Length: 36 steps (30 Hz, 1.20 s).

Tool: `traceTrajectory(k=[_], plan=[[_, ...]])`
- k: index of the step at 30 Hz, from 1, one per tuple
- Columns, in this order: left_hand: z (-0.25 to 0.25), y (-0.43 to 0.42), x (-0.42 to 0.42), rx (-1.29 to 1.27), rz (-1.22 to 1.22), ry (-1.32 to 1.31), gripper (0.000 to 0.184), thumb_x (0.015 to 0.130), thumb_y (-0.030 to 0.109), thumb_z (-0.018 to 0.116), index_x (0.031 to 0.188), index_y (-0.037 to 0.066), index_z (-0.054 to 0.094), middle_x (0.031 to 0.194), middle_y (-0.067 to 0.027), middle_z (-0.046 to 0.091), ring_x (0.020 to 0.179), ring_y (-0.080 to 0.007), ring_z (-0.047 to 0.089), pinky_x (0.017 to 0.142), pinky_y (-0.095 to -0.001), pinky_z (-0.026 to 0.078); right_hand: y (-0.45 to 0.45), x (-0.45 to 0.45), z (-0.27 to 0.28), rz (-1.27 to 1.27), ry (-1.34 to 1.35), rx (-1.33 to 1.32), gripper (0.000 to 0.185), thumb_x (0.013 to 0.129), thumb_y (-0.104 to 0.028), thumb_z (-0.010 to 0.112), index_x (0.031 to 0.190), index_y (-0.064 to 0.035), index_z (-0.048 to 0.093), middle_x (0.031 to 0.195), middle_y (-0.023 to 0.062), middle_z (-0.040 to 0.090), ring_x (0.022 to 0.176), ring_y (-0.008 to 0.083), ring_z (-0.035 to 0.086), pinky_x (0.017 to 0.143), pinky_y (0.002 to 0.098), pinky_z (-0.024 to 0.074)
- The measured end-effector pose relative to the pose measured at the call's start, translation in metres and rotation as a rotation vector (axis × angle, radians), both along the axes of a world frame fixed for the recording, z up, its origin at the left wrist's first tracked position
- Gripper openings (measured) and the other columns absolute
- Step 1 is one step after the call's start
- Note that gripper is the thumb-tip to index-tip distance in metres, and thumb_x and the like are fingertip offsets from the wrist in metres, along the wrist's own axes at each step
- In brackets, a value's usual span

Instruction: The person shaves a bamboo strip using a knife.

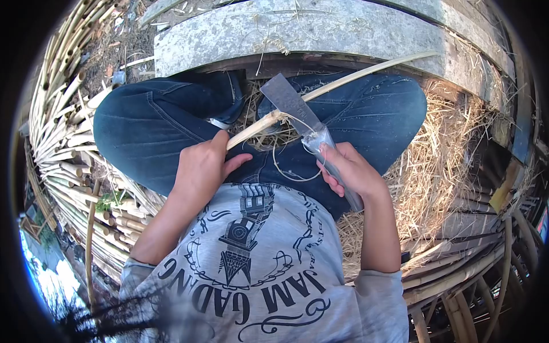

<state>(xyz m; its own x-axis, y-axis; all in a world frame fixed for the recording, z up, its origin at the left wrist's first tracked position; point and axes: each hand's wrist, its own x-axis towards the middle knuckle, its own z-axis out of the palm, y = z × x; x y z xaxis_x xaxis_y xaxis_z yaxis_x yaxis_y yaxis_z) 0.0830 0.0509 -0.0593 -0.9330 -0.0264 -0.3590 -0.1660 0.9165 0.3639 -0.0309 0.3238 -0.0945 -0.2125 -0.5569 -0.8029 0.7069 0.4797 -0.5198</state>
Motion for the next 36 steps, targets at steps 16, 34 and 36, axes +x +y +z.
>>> traceTrajectory(k=[16,34,36], plan=[[0.003,-0.005,-0.001,0.161,0.113,-0.037,0.043,0.079,0.035,0.080,0.080,0.002,0.054,0.063,-0.0154,0.061,0.062,-0.0383,0.063,0.055,-0.0448,0.049,-0.014,0.005,-0.011,-0.142,-0.067,-0.191,0.061,0.100,-0.059,0.045,0.074,-0.0045,0.050,0.052,0.0005,0.046,0.039,0.0084,0.044,0.036,0.0242,0.0389],[0.006,-0.012,-0.016,0.268,0.113,-0.122,0.037,0.080,0.033,0.079,0.076,0.001,0.059,0.065,-0.0189,0.061,0.065,-0.0402,0.063,0.059,-0.0460,0.049,-0.015,0.007,-0.030,-0.006,-0.457,-0.431,0.055,0.103,-0.050,0.045,0.073,-0.0045,0.049,0.050,0.0006,0.043,0.037,0.0082,0.042,0.035,0.0244,0.0372],[0.006,-0.012,-0.015,0.246,0.106,-0.106,0.036,0.080,0.031,0.079,0.076,0.002,0.059,0.065,-0.0188,0.061,0.065,-0.0401,0.063,0.058,-0.0461,0.049,-0.027,0.019,-0.022,-0.017,-0.315,-0.391,0.056,0.101,-0.054,0.046,0.074,-0.0048,0.048,0.051,0.0008,0.044,0.037,0.0084,0.042,0.035,0.0248,0.0375]])
